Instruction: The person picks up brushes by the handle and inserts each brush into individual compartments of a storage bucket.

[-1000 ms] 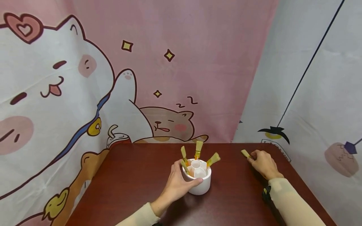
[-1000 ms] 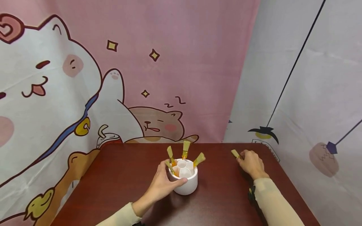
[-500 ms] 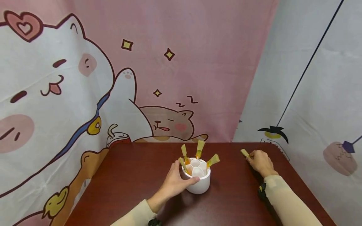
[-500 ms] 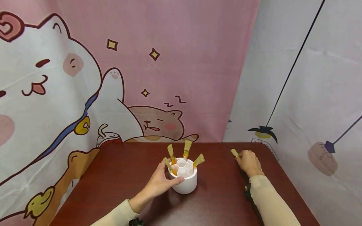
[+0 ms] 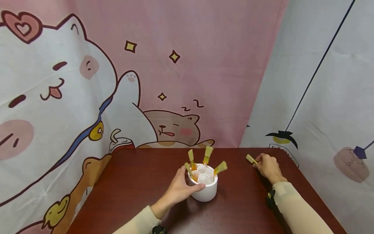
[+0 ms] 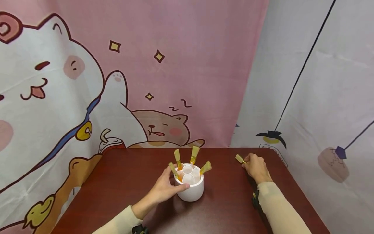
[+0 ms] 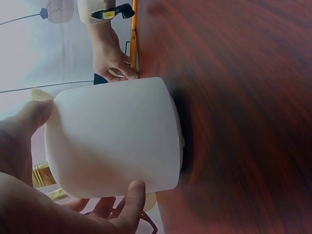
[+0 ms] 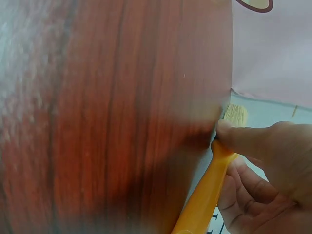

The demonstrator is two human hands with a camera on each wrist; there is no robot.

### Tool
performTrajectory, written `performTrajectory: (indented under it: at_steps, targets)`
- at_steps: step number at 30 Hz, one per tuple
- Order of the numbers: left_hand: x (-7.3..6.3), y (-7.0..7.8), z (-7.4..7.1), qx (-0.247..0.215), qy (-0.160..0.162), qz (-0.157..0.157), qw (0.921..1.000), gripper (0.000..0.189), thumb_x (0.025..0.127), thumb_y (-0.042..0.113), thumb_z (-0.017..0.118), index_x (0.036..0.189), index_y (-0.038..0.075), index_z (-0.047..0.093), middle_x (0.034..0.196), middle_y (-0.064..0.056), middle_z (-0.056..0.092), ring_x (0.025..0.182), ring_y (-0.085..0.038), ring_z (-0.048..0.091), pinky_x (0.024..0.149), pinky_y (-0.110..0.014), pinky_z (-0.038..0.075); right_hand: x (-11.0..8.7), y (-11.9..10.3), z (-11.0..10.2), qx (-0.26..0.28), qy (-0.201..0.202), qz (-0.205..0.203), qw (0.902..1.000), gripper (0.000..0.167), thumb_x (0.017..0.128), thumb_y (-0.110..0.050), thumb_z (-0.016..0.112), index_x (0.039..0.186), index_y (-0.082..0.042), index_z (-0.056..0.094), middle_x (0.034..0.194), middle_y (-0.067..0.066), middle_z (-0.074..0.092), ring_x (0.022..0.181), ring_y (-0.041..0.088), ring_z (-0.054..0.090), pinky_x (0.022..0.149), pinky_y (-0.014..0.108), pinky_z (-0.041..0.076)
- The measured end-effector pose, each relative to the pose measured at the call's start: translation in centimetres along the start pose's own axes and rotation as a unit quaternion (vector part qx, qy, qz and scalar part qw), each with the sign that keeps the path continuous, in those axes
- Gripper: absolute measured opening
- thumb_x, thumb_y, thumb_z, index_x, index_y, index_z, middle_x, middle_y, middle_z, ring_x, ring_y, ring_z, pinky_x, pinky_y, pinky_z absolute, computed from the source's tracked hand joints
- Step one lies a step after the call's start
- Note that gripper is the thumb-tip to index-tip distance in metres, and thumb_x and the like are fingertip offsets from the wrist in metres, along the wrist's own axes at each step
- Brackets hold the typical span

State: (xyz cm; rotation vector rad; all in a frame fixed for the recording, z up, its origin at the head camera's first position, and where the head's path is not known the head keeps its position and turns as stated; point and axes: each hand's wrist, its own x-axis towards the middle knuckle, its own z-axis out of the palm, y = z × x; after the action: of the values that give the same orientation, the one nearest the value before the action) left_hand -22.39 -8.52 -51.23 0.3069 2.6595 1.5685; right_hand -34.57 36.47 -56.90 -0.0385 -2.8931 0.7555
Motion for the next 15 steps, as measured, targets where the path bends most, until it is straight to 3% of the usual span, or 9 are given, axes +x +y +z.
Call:
performTrajectory:
  at_steps: [15]
  targets:
    - [0.1,0.2,-0.3,-0.004,-0.016,-0.006,0.9998,0.11,0.086,0.046,0.102,0.171,0.004,0.047,0.157,-0.018,0.062,0.14,-0.037,0.068,0.119,-0.063,0.057,-0.9,-2.5,-0.5,0.022,0.044,-0.044,0.9978,0.025,0.099,-0.014,0.094,0.113,-0.002,0.078,0.097,0.013,0.082,0.087,0.031,0.075,0.079,0.057,0.06]
